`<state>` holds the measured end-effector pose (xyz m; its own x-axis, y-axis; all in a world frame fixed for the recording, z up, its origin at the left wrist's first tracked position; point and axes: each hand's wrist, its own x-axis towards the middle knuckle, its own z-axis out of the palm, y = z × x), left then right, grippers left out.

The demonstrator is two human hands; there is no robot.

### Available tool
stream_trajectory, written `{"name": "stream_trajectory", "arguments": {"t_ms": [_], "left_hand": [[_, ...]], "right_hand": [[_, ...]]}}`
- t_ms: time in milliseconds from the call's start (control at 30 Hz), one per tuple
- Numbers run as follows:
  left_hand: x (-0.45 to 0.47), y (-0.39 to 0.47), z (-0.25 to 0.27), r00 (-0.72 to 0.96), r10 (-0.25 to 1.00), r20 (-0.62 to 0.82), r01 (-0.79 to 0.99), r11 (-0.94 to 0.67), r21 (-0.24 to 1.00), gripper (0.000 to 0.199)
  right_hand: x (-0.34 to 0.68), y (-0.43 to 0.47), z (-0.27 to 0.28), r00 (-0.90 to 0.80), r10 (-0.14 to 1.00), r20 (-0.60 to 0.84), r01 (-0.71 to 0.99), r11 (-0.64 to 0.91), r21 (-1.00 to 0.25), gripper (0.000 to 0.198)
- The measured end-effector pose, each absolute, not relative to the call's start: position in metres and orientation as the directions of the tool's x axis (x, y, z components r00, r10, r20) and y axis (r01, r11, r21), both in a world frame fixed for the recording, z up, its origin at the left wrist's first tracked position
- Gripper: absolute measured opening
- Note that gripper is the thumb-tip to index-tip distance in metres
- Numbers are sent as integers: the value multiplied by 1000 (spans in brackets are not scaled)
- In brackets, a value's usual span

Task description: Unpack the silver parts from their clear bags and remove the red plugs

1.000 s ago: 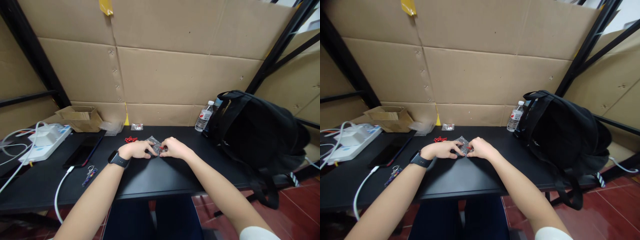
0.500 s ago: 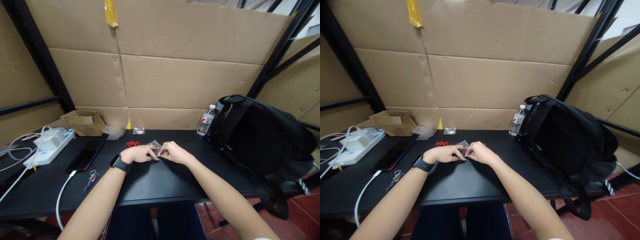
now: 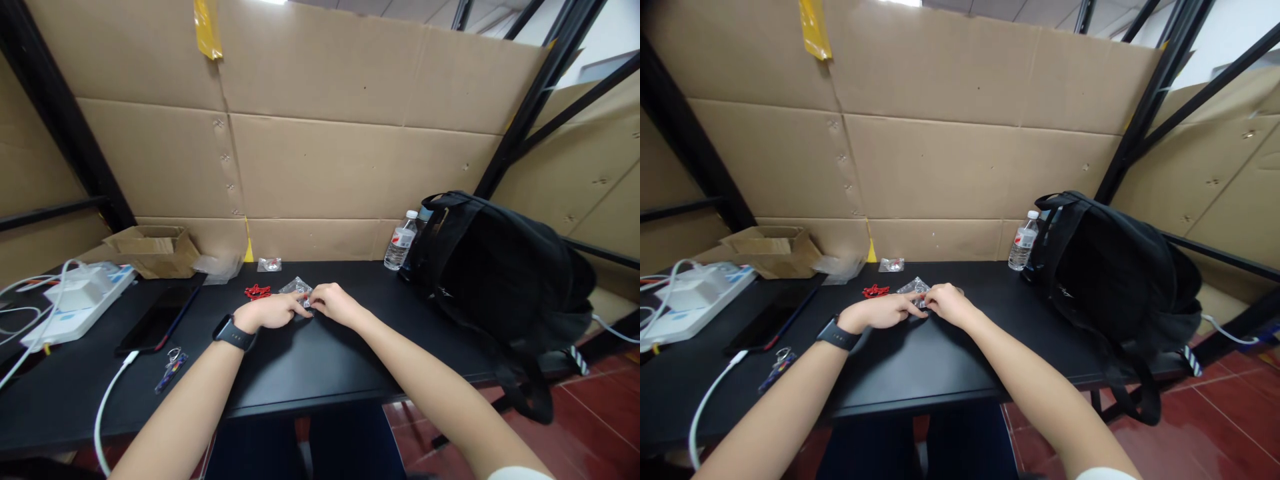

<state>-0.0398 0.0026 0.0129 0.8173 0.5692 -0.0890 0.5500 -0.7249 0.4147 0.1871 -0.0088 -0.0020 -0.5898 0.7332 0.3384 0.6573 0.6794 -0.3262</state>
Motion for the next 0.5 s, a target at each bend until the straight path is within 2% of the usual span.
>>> {"name": "stream_trajectory", "arguments": {"t_ms": [100,200,333,500], "left_hand": [[-40,2,15,814,572,-101,557,-719,416,61],[-39,-1,18,797,593,-120,584,-703,405,59],[-39,-3,20,813,567,-132,566,-718,405,56],[-42,0,18,797,591,-126,593,-723,354,56]], "right_hand": [[187,-4,-8,-527,769,361,658,638,-399,7],[185,2,-13,-472,792,387,694,604,-391,11],[182,3,-13,-434,779,452,781,576,-242,14],[175,1,-10,-443,741,504,848,529,-34,22]]}}
